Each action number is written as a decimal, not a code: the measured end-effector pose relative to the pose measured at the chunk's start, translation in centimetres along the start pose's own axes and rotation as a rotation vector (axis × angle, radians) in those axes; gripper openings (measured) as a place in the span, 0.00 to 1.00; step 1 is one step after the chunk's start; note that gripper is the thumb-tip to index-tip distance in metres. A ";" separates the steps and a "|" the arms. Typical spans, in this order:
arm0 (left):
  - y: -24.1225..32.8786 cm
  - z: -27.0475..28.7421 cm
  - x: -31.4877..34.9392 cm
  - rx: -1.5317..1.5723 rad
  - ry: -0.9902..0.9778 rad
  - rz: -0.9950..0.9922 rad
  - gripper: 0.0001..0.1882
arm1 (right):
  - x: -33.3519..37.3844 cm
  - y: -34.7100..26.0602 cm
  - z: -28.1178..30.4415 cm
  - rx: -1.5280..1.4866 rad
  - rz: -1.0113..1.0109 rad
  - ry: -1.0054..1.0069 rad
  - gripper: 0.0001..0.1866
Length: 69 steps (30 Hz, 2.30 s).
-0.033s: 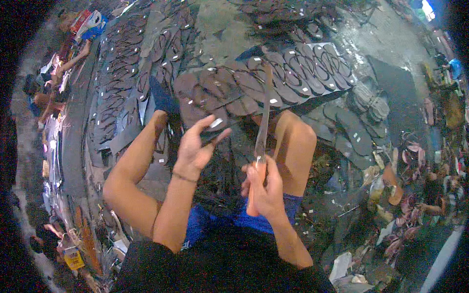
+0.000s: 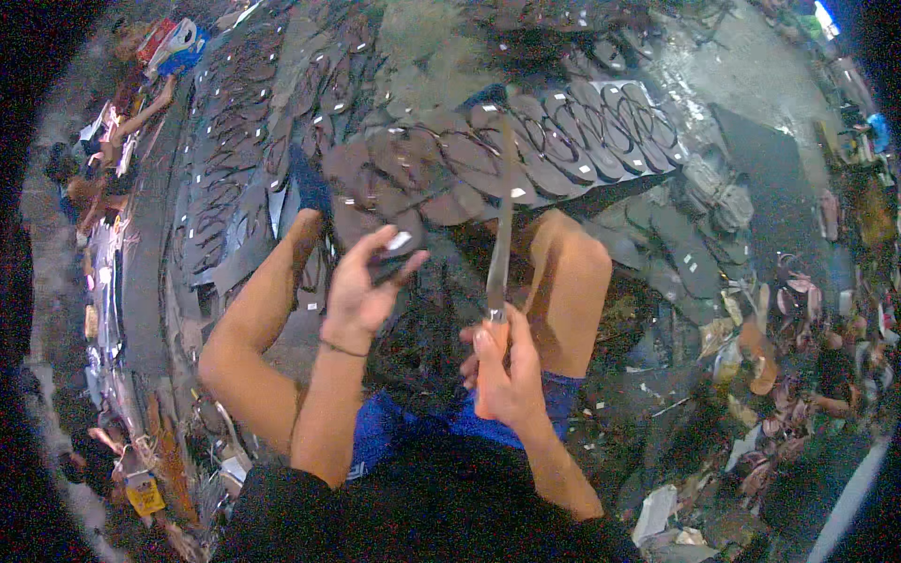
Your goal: The person sits on the floor and uses a knife to trim the edges of brown sandals. They repeatedly pick up sandals, cut along the edges, and place them back down.
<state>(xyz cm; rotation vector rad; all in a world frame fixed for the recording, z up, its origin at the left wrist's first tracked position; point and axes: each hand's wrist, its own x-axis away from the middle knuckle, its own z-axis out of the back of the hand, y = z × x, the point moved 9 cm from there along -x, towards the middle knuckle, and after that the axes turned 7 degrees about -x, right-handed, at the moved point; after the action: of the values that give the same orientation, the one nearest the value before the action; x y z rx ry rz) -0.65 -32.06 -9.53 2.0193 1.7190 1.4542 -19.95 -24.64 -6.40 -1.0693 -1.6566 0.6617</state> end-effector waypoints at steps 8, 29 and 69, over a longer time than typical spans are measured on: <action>5.2 7.3 0.8 -0.256 0.196 -0.066 0.10 | 1.5 4.0 -3.7 0.599 0.070 -0.217 0.19; -2.7 8.2 1.4 0.267 0.064 -0.003 0.12 | -9.0 6.1 -7.5 0.963 0.231 -0.303 0.15; 11.2 15.0 24.6 -0.174 0.492 -0.439 0.11 | 10.2 1.8 -8.0 0.695 0.358 -0.634 0.16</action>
<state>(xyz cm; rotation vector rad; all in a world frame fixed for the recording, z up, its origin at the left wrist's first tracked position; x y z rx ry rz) 15.21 -9.00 3.51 1.1533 1.9501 1.9435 -12.84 -15.37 -0.60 -0.6636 -1.5342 1.8012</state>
